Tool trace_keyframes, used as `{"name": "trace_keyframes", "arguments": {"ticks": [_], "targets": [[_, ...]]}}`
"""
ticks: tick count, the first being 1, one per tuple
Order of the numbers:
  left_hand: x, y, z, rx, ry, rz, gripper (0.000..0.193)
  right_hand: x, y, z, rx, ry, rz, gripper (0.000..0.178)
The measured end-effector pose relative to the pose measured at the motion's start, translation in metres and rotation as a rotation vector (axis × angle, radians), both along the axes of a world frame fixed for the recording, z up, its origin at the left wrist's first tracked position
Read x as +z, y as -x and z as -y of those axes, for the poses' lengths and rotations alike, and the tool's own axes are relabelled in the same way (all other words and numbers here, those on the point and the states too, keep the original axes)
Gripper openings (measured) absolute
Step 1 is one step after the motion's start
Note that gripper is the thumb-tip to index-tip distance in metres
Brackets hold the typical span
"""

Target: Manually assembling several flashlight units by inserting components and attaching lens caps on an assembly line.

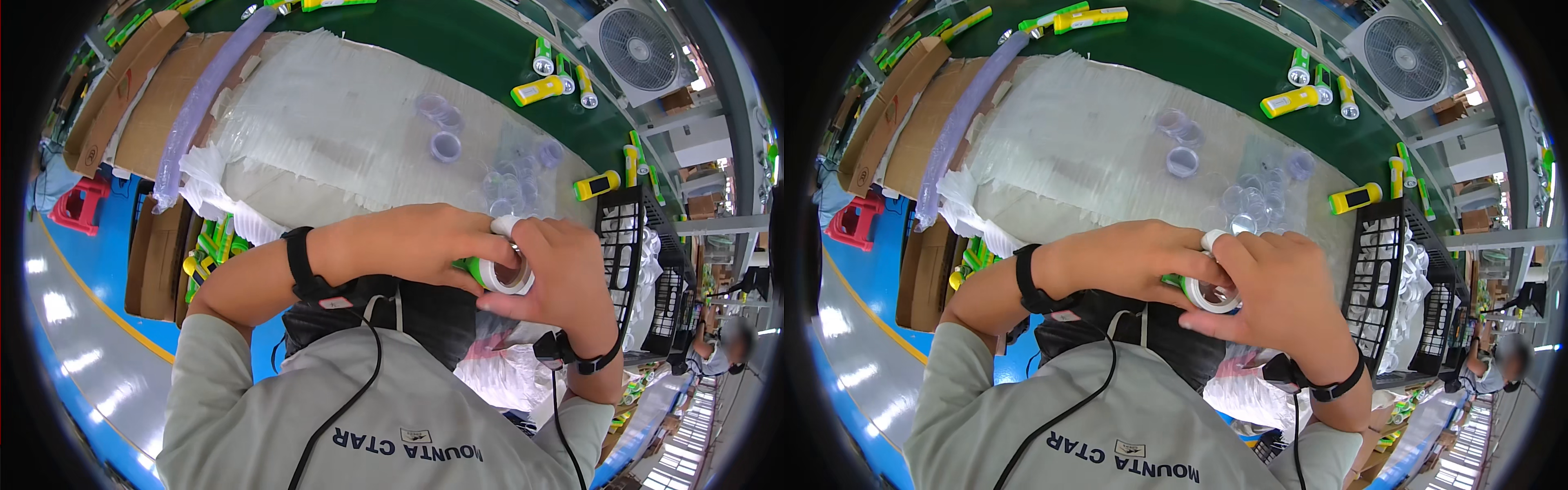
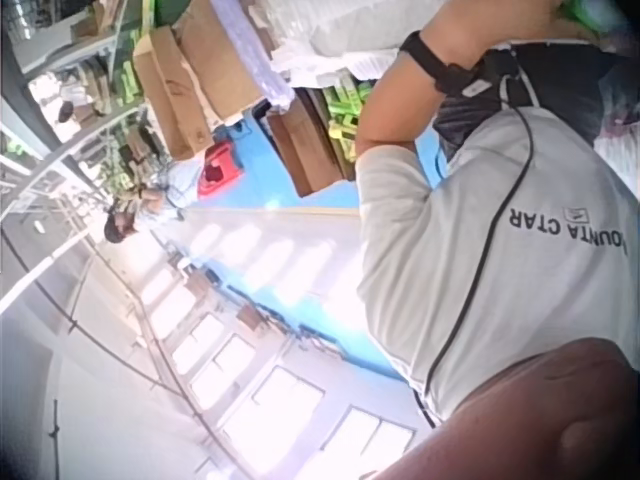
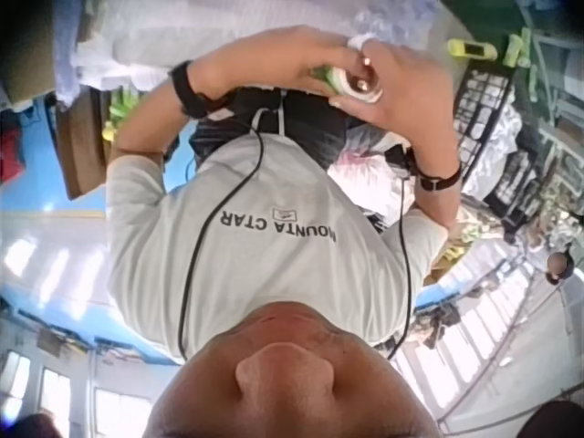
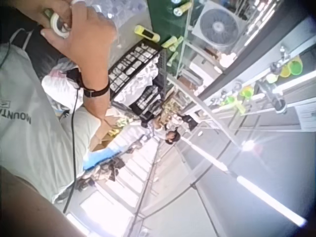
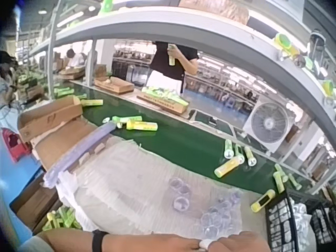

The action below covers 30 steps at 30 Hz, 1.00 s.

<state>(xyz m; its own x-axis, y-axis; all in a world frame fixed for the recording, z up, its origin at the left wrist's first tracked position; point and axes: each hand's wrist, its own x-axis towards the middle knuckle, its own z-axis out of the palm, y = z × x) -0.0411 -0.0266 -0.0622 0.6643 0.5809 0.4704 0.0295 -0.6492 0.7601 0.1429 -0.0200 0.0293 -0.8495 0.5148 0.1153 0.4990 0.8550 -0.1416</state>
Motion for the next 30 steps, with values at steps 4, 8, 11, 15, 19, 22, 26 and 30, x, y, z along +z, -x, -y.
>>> {"name": "trace_keyframes", "arguments": {"ticks": [4, 8, 11, 15, 19, 22, 26, 30], "targets": [[0.003, -0.002, 0.0, 0.088, 0.029, 0.008, 0.039, -0.015, 0.005, 0.013, -0.266, -0.124, 0.053, 0.043], [0.005, 0.0, 0.003, 0.121, 0.018, -0.009, 0.039, -0.013, 0.0, 0.001, -0.106, -0.239, -0.061, 0.039], [0.001, -0.001, -0.006, -0.027, -0.018, 0.04, 0.035, -0.012, 0.003, -0.012, 0.159, -0.222, -0.167, 0.038], [0.0, -0.004, 0.001, 0.067, 0.035, 0.05, 0.037, -0.018, 0.012, 0.015, -0.226, -0.211, 0.03, 0.037], [0.001, 0.001, 0.002, 0.074, 0.028, 0.025, 0.036, -0.014, 0.007, 0.011, -0.32, -0.009, 0.012, 0.043], [0.003, 0.002, -0.004, 0.014, 0.024, 0.092, 0.036, -0.023, -0.005, -0.007, 0.019, 0.125, -0.219, 0.054], [0.002, 0.004, 0.0, 0.016, 0.008, -0.005, 0.039, -0.032, 0.004, -0.008, 0.144, 0.276, -0.317, 0.065], [-0.005, -0.001, 0.002, 0.126, -0.081, 0.143, 0.038, -0.051, 0.024, 0.025, -0.276, 0.29, -0.551, 0.065]]}}
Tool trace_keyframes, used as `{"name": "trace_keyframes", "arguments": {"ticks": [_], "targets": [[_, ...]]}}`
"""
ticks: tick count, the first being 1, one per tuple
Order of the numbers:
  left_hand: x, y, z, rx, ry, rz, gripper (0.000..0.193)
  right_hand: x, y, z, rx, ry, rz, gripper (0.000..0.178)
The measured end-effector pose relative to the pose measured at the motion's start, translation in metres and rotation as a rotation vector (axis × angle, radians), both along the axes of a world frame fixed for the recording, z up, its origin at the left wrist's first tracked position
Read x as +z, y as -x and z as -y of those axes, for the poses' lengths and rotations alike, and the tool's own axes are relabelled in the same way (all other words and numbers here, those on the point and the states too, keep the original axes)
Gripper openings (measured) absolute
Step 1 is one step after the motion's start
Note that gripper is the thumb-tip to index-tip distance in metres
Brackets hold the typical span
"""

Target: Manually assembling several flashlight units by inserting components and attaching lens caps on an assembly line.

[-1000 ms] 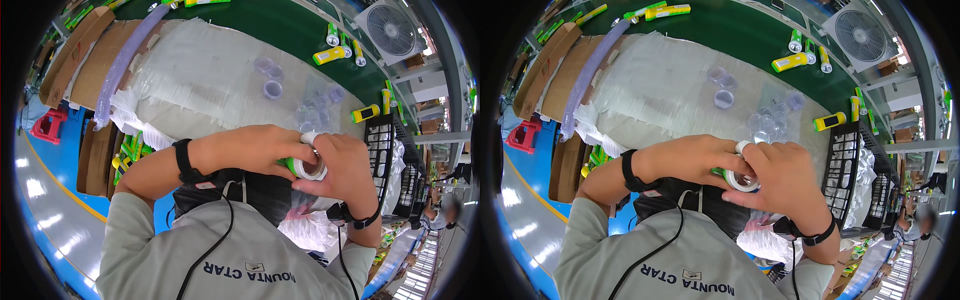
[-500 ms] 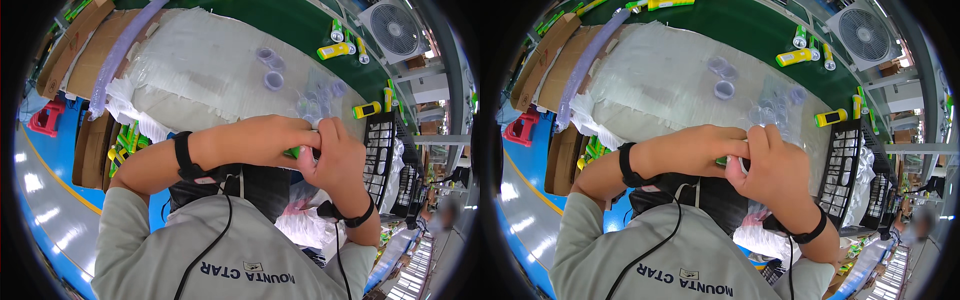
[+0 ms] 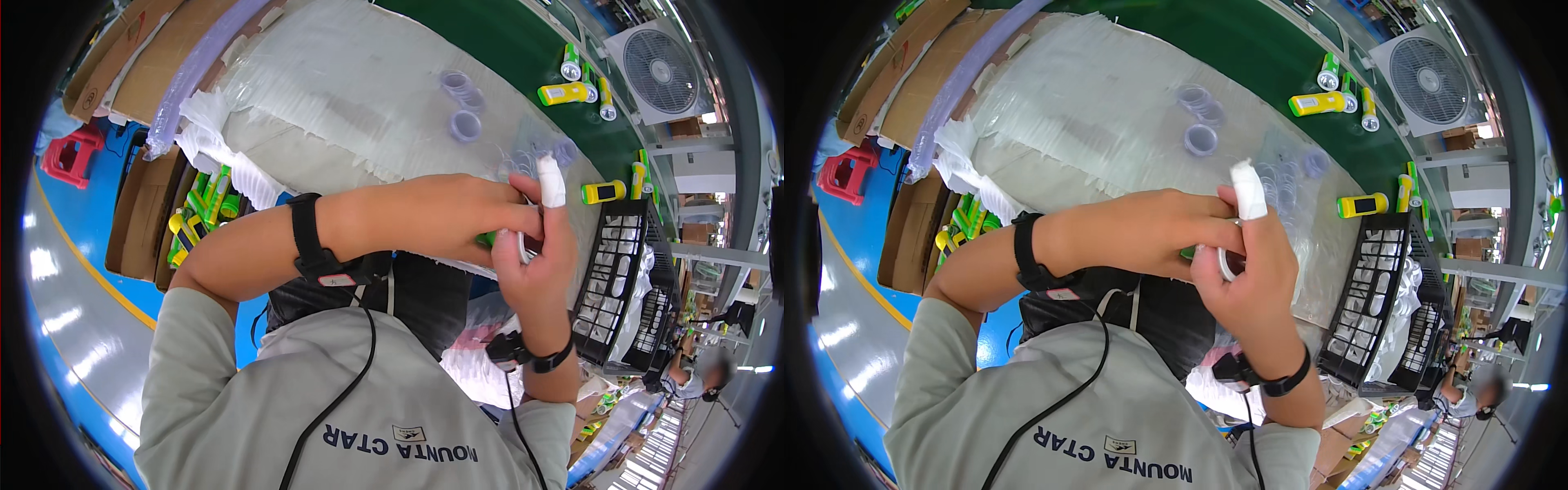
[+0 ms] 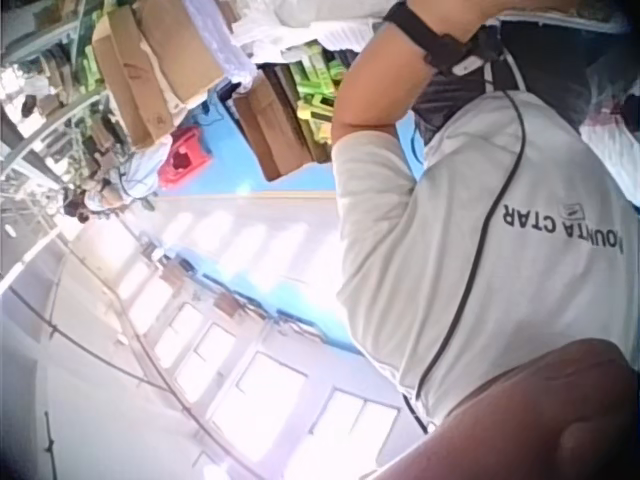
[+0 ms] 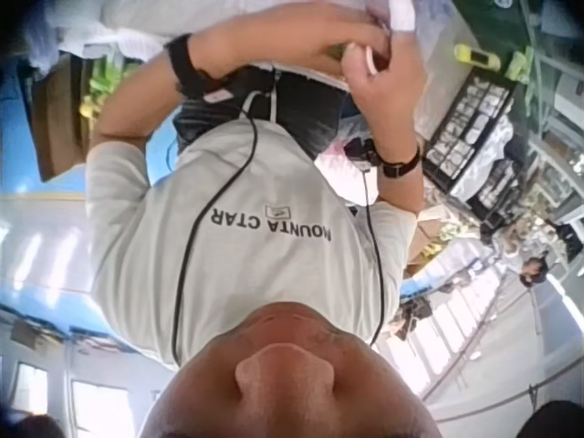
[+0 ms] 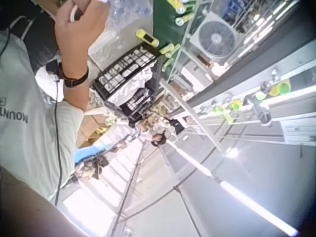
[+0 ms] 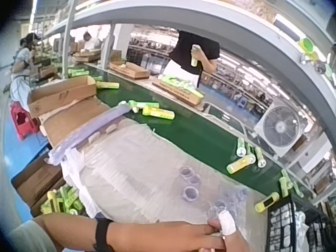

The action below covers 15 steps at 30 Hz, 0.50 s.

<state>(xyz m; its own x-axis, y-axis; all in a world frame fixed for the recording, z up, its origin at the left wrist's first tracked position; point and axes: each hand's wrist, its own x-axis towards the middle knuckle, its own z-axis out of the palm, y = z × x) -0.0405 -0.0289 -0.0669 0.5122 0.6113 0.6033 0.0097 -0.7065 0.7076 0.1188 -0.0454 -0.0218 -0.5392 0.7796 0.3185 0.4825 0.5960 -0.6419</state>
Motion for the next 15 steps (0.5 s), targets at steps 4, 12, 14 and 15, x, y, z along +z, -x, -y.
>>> {"name": "trace_keyframes", "arguments": {"ticks": [4, 12, 14, 15], "targets": [[0.005, 0.008, 0.006, -0.073, 0.166, -0.105, 0.037, 0.002, -0.012, -0.002, 0.043, 0.071, -0.139, 0.071], [-0.001, 0.001, 0.001, -0.057, -0.066, -0.042, 0.037, 0.012, -0.012, -0.021, 0.3, 0.032, 0.097, 0.07], [0.0, 0.003, 0.004, -0.033, -0.01, -0.063, 0.037, 0.005, -0.008, -0.004, 0.001, 0.206, -0.027, 0.073], [0.002, 0.003, 0.006, -0.022, 0.041, -0.084, 0.038, 0.004, -0.009, -0.003, 0.005, 0.205, -0.025, 0.073]]}}
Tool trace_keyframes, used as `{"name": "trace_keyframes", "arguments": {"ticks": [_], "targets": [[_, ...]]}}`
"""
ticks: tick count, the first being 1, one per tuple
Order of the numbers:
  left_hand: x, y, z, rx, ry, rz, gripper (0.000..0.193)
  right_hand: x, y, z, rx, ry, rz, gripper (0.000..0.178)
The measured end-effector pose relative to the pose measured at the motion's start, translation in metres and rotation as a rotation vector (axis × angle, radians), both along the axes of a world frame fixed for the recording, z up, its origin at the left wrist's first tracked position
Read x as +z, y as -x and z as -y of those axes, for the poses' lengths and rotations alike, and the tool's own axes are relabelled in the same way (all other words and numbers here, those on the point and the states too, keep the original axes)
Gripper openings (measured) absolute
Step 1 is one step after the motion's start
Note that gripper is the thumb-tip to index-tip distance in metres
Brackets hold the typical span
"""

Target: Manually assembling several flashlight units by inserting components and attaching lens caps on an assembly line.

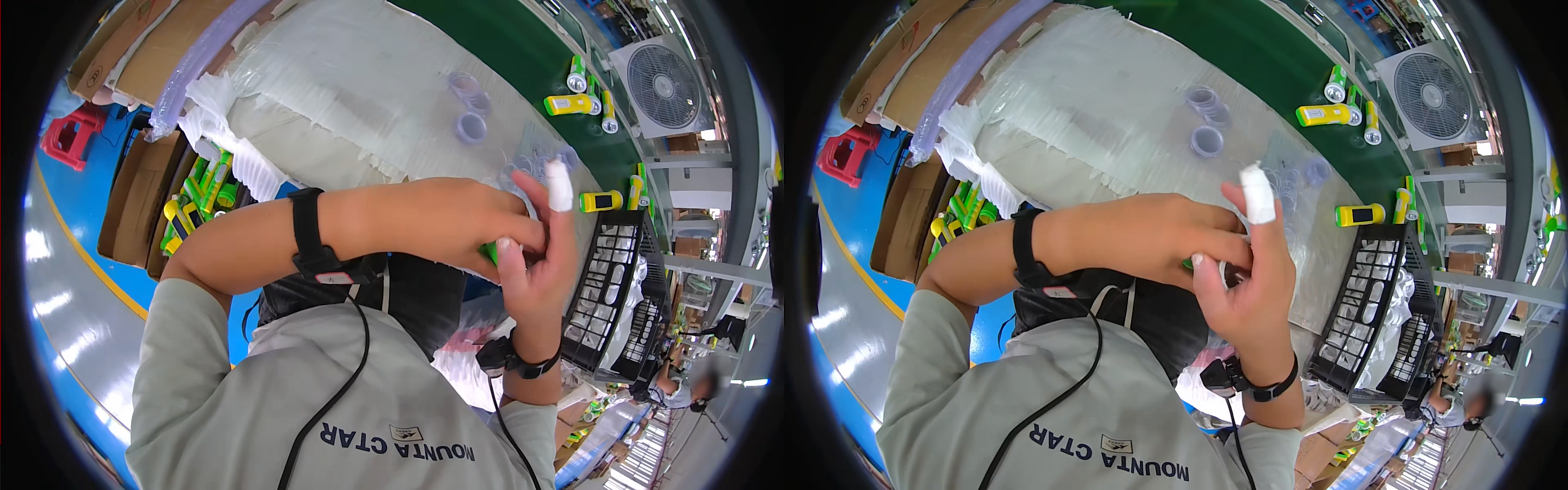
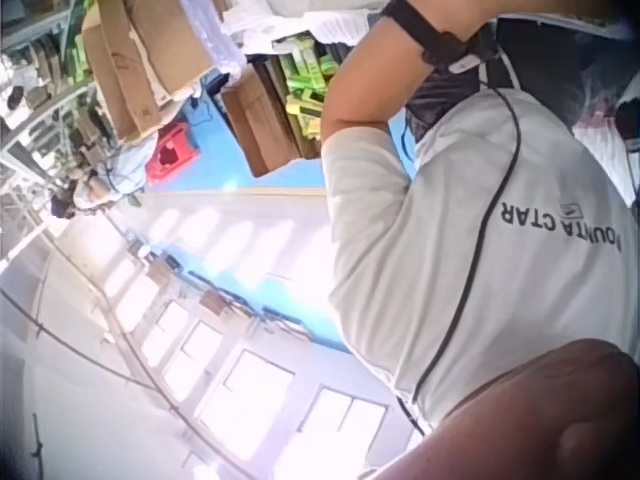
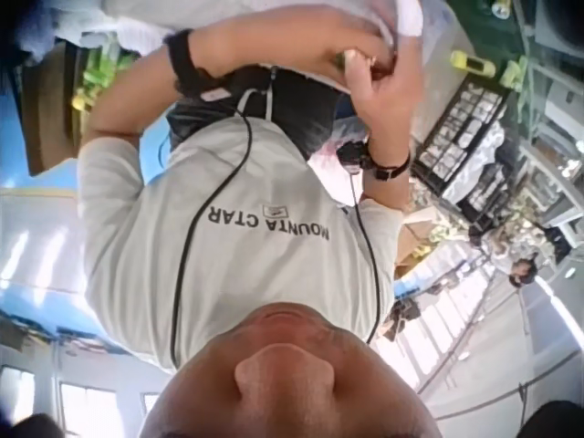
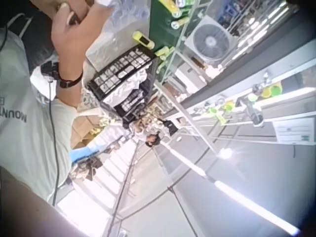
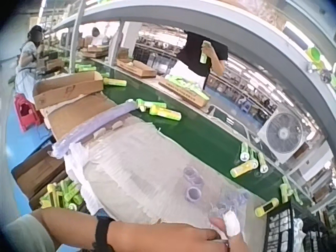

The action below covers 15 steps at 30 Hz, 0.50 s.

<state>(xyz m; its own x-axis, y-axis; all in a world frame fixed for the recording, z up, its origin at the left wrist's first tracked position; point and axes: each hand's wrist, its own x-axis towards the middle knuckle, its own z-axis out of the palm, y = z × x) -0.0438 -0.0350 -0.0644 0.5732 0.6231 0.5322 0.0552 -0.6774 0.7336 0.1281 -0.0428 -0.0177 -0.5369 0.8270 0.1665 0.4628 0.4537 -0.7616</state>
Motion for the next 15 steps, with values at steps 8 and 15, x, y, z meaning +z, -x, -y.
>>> {"name": "trace_keyframes", "arguments": {"ticks": [8, 15], "targets": [[-0.003, -0.001, 0.006, 0.099, -0.026, -0.05, 0.041, 0.004, -0.007, 0.001, 0.165, -0.066, -0.063, 0.081], [-0.004, -0.003, 0.013, 0.22, -0.036, 0.013, 0.046, 0.018, 0.0, 0.01, -0.187, 0.125, 0.117, 0.08]]}}
